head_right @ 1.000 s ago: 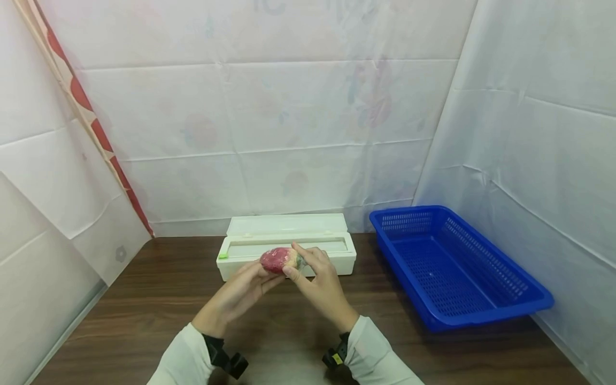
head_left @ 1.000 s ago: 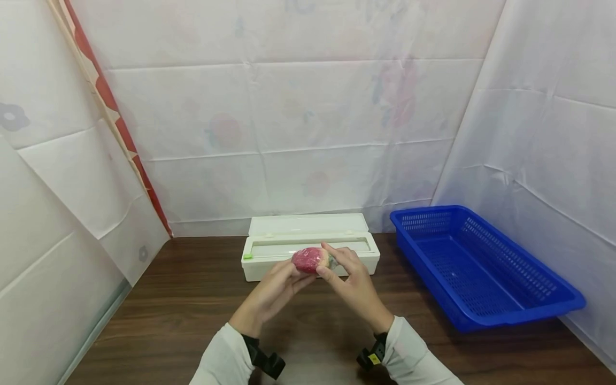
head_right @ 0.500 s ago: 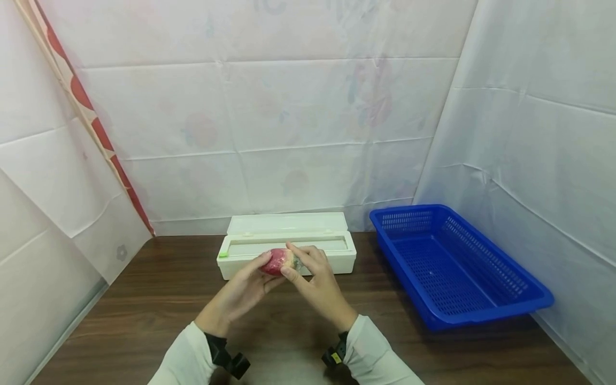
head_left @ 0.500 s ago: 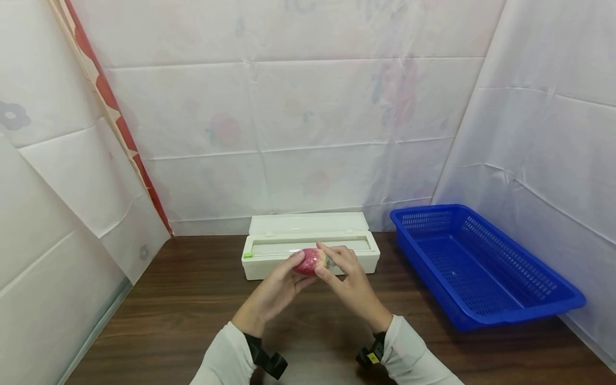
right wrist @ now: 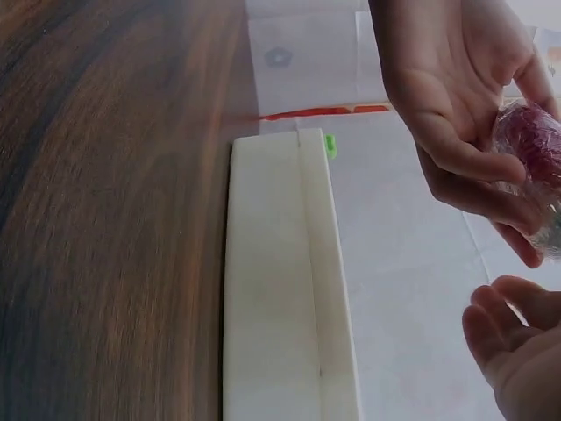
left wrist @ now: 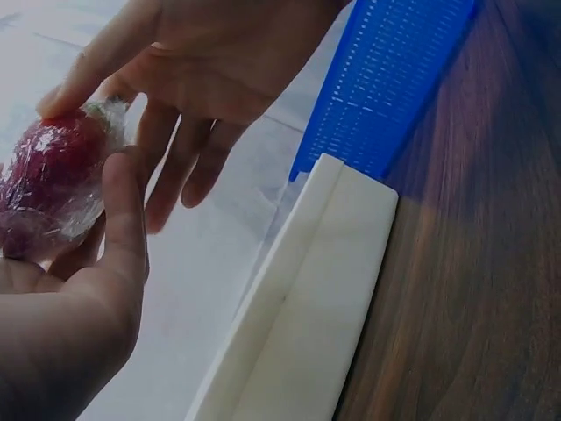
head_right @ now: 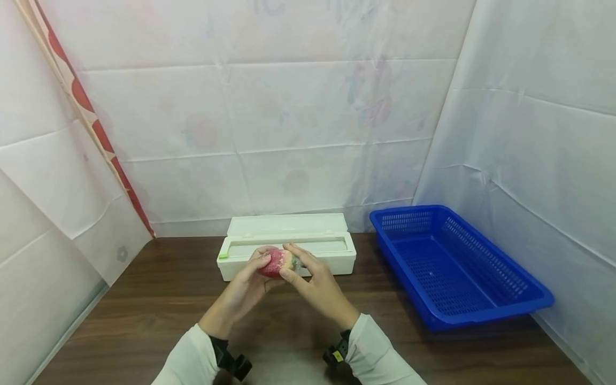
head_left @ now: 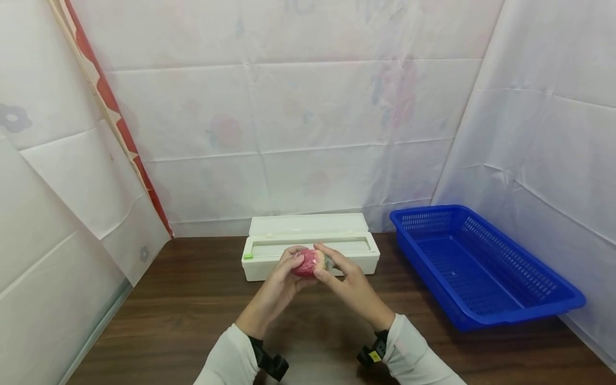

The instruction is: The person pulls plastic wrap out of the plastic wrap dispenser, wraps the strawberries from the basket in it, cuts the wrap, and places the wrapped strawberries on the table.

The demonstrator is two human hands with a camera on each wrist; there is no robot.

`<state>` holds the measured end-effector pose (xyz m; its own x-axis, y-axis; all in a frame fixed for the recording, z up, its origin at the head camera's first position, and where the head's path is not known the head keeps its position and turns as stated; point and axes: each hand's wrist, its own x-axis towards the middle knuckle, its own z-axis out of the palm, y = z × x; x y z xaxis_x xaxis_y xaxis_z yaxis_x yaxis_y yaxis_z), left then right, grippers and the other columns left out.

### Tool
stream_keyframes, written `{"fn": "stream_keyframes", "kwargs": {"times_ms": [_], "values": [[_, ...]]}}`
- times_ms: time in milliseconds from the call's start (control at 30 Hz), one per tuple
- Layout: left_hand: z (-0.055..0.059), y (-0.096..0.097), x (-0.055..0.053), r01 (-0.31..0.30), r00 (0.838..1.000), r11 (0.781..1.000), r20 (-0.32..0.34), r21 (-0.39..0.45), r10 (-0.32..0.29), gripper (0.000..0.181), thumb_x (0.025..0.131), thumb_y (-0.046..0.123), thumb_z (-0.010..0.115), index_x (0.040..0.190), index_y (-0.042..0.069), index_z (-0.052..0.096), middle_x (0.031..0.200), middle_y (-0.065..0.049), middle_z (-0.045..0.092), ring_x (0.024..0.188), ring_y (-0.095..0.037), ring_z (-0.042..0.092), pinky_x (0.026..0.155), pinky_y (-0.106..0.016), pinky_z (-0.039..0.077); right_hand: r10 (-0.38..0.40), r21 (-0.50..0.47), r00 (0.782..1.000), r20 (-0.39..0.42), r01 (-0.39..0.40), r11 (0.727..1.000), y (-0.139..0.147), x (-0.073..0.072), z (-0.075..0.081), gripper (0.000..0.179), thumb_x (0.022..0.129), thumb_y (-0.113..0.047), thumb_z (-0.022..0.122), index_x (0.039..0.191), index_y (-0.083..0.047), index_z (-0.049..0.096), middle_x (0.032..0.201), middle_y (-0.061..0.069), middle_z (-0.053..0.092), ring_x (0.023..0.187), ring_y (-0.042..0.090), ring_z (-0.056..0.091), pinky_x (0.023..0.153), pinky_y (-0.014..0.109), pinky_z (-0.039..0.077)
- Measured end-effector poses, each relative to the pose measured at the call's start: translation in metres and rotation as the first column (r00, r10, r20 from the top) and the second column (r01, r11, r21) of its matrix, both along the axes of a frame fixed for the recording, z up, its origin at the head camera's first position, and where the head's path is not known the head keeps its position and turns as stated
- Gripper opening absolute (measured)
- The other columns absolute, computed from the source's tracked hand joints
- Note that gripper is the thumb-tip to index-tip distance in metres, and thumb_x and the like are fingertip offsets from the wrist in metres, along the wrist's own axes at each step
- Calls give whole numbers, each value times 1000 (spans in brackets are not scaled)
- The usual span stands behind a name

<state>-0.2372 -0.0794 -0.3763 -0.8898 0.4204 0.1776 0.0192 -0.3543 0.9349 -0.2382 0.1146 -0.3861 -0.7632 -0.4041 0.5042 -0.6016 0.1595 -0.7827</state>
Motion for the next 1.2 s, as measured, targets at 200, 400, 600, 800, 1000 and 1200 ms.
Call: {"fn": "stream_keyframes", "kwargs": {"times_ms": [200, 400, 600, 800, 1000, 1200], "values": [[2, 2, 2, -88, 996, 996, 1, -11, 88, 49, 104, 19, 48, 139, 6, 17, 142, -21, 40, 112, -21, 58, 92, -34, 53, 43, 4, 996, 79, -43, 999, 4, -6, -1, 52, 104, -16, 58, 152, -27, 43, 153, 2, 44, 123, 24, 56, 89, 34, 54], [3, -1, 1, -134, 991, 985, -28, -112, 132, 66, 105, 25, 55, 153, 9, 13, 146, -25, 39, 119, -29, 58, 97, -40, 51, 10, -47, 998, 58, -7, 999, 5, -9, -1, 54, 99, -15, 66, 150, -19, 49, 149, 6, 49, 123, 22, 56, 90, 34, 54], [1, -9, -2, -31, 997, 984, -72, -174, 19, 55, 107, 25, 50, 148, -9, 35, 144, -28, 44, 125, -29, 56, 102, -37, 47, -14, -114, 997, 76, 23, 993, 5, -8, -1, 67, 94, -12, 73, 153, -10, 42, 145, 14, 47, 120, 25, 56, 90, 34, 54], [1, -12, -4, -1, 999, 990, -54, -140, -7, 54, 107, 20, 51, 147, -12, 35, 145, -30, 44, 126, -27, 55, 101, -36, 47, -20, -124, 990, 140, 38, 992, 5, -8, 2, 58, 90, -13, 77, 143, -10, 55, 137, 12, 51, 109, 25, 61, 85, 33, 57], [1, -13, -3, -110, 994, 983, -4, -146, 110, 52, 103, 18, 58, 143, -12, 44, 140, -28, 51, 119, -24, 60, 97, -34, 49, -22, -182, 988, 152, 50, 982, -1, -7, 0, 53, 84, -3, 81, 131, 0, 57, 129, 17, 52, 110, 27, 61, 84, 34, 57], [1, -13, -2, -221, 974, 965, 13, -141, 225, 47, 99, 13, 66, 135, -14, 53, 130, -27, 60, 112, -22, 65, 93, -31, 52, -144, -165, 968, 204, 178, 970, -1, -6, -1, 44, 81, -4, 84, 118, -2, 60, 112, 14, 62, 91, 24, 66, 75, 29, 58]]}}
